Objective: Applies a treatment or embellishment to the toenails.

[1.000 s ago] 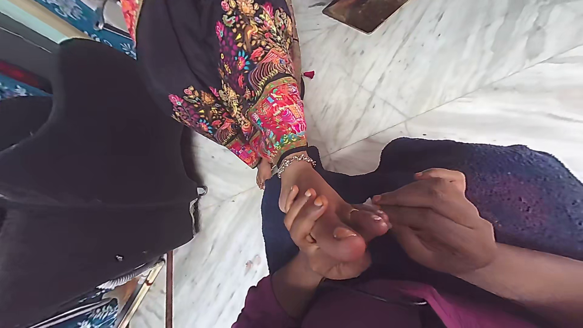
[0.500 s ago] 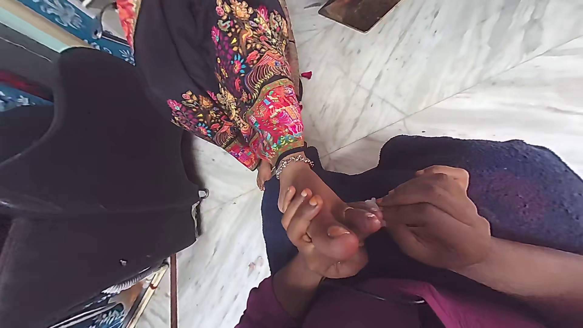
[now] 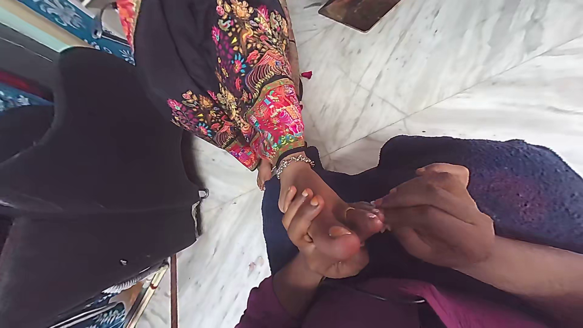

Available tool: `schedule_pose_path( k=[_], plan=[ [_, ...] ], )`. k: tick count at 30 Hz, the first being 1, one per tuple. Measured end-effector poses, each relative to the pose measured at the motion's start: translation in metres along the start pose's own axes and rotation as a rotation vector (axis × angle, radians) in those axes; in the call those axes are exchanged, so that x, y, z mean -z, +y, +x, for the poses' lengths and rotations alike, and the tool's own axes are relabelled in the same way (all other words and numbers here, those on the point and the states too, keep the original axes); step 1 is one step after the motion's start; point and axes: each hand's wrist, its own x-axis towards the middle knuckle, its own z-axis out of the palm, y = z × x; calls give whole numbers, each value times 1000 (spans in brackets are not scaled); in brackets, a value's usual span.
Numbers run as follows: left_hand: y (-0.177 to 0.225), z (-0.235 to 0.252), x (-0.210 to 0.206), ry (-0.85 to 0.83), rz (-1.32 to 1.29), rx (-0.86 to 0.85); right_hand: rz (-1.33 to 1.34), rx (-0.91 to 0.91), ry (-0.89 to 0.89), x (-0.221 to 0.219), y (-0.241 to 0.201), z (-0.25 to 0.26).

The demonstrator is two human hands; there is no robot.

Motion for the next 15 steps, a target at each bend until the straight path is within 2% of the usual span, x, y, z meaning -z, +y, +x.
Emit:
schedule_pose_path(
  k=[7, 15],
  plan=[
    [0, 4, 0, 5, -6, -12, 44, -50, -96, -3, 0, 0],
    [-1, 4, 0, 1, -18, -20, -16, 23, -6, 0, 1, -1]
  ],
)
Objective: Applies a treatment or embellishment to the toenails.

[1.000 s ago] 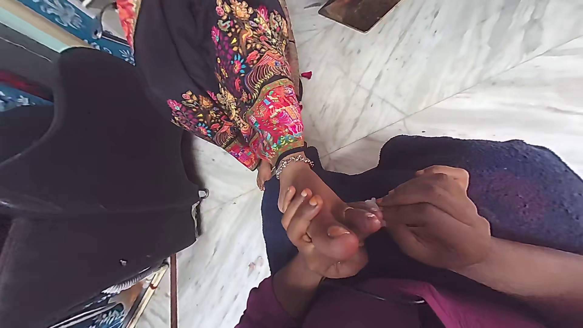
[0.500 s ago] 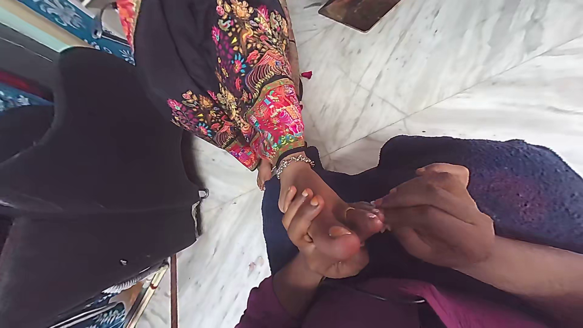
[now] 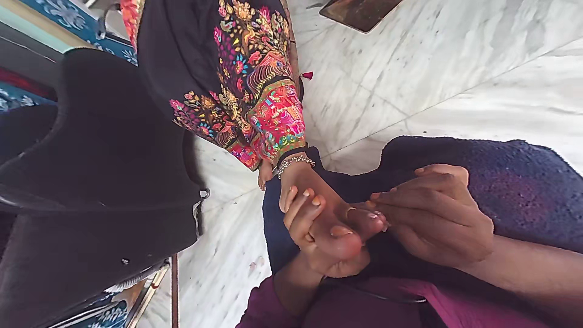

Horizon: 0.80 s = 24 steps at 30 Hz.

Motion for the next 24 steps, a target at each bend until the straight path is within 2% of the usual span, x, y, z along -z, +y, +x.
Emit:
schedule_pose_path(
  k=[4, 12, 19, 21, 24],
  plan=[
    [-1, 0, -1, 0, -27, -5, 12, 15, 27, 2, 0, -1],
    [-2, 1, 0, 6, 35, -18, 5, -32, -40, -3, -4, 1],
    [-3, -3, -1, 17, -11, 2, -57, 168, 31, 5, 1, 0],
    [-4, -2, 0, -5, -19, 1, 38, 133, 23, 5, 7, 1],
    [-6, -2, 1, -32, -28, -12, 204, -86, 61, 11, 14, 9]
  ],
)
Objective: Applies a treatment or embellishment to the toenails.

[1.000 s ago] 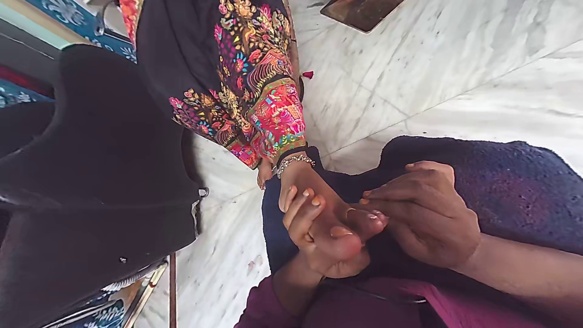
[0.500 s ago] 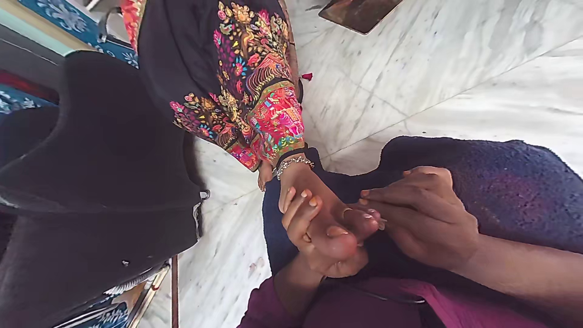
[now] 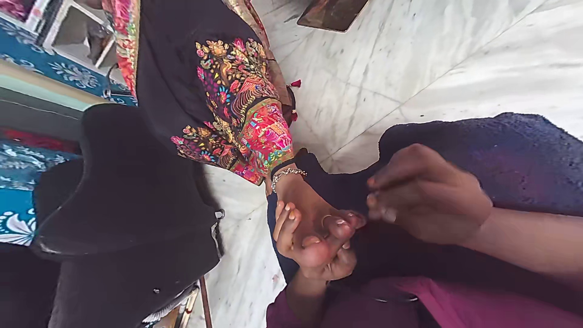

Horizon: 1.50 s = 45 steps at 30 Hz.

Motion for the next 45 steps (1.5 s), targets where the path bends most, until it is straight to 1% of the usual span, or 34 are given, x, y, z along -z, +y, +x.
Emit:
schedule_pose_path(
  k=[2, 4, 7, 10, 13, 14, 16, 18, 20, 25, 30, 34, 37, 39, 41, 42, 45],
  plan=[
    [1, 1, -1, 3, 3, -1, 50, -147, 69, 3, 3, 8],
    [1, 4, 0, -13, 12, -12, 161, -290, 91, 6, 3, 10],
    [1, 10, 1, -65, -5, -42, 281, -495, 15, 9, 0, 11],
    [7, 19, -6, -27, 14, -22, 330, -587, -56, 10, -4, 10],
    [8, 24, -7, -48, 85, -53, 322, -560, -92, 10, -4, 9],
    [9, 25, -9, -42, 69, -52, 322, -553, -102, 11, -4, 9],
    [11, 27, -17, 3, 11, -55, 311, -550, -119, 13, -4, 9],
    [10, 29, -18, -13, -29, -65, 301, -548, -136, 15, -5, 10],
    [9, 28, -18, -35, -124, -54, 319, -538, -150, 16, -4, 9],
    [12, 30, -27, 2, -283, -30, 347, -516, -167, 16, -3, 8],
    [10, 26, -24, -8, -212, -29, 331, -478, -199, 16, -5, 6],
    [13, 27, -24, 8, -66, -51, 313, -421, -236, 15, -6, 2],
    [13, 30, -25, 6, -164, -37, 216, -392, -253, 14, -6, 0],
    [14, 29, -22, -24, -198, -11, 167, -380, -263, 15, -6, 0],
    [14, 29, -24, 11, -233, 2, 126, -363, -272, 14, -5, -1],
    [13, 27, -24, 3, -237, -5, 113, -356, -274, 14, -4, -1],
    [8, 21, -22, -7, -134, -56, 92, -349, -281, 13, -2, -3]
  ],
)
